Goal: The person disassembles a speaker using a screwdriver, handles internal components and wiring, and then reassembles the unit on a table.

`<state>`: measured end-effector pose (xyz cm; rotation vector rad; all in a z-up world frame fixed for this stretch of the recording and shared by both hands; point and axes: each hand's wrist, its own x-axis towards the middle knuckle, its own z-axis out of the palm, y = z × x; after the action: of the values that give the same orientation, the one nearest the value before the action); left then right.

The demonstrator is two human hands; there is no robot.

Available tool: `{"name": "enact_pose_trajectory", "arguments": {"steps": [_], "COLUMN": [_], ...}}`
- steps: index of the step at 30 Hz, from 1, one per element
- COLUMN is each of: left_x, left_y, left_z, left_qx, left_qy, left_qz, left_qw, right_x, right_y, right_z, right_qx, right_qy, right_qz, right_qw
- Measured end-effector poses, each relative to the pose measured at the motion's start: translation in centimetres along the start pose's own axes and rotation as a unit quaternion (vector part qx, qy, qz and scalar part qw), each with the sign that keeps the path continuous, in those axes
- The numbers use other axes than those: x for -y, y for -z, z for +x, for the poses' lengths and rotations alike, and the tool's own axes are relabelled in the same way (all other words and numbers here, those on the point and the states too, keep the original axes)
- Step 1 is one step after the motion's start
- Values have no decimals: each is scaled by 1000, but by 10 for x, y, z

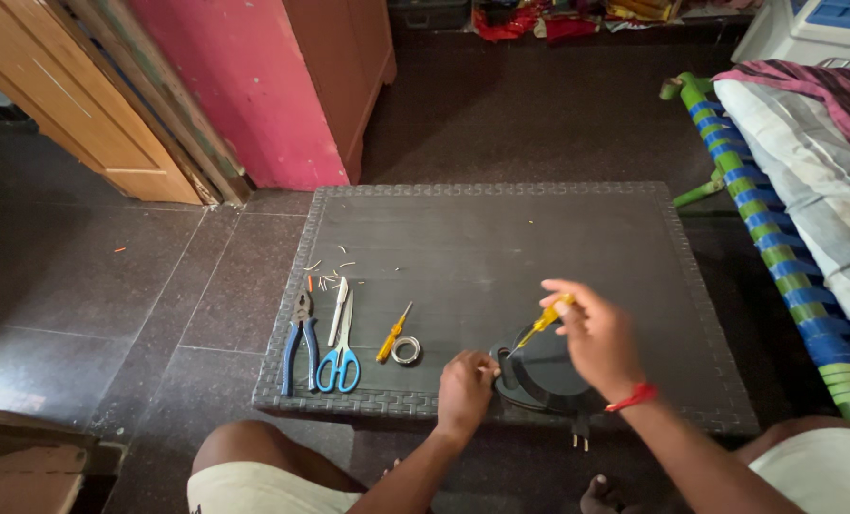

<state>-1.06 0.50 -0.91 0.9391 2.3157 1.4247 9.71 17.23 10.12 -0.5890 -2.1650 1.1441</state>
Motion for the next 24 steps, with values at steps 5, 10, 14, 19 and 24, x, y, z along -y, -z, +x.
{"name": "enact_pose_trajectory", "arguments": {"steps": [5,10,14,19,24], "left_x": [-4,7,15,17,36], "left_y": [0,-8,-6,30,74], "left_z": [2,4,15,38,58], "left_qx": [59,2,-59,-127,-233], "left_qy": [-13,-72,-125,-20,73], "left_qz": [83,67,59,79,-15], "left_qw": [995,995,989,989,970], "right_x": [-23,-37,-46,-89,-201], "right_y": [26,41,49,46,39], "right_z": [9,12,7,4,17], "right_qx": [-67,-127,-131,-102,-40], "right_qy": [-59,-171,-207,-200,-154], "right_qz": [95,177,264,242,260], "right_qw": [991,961,933,944,952]}}
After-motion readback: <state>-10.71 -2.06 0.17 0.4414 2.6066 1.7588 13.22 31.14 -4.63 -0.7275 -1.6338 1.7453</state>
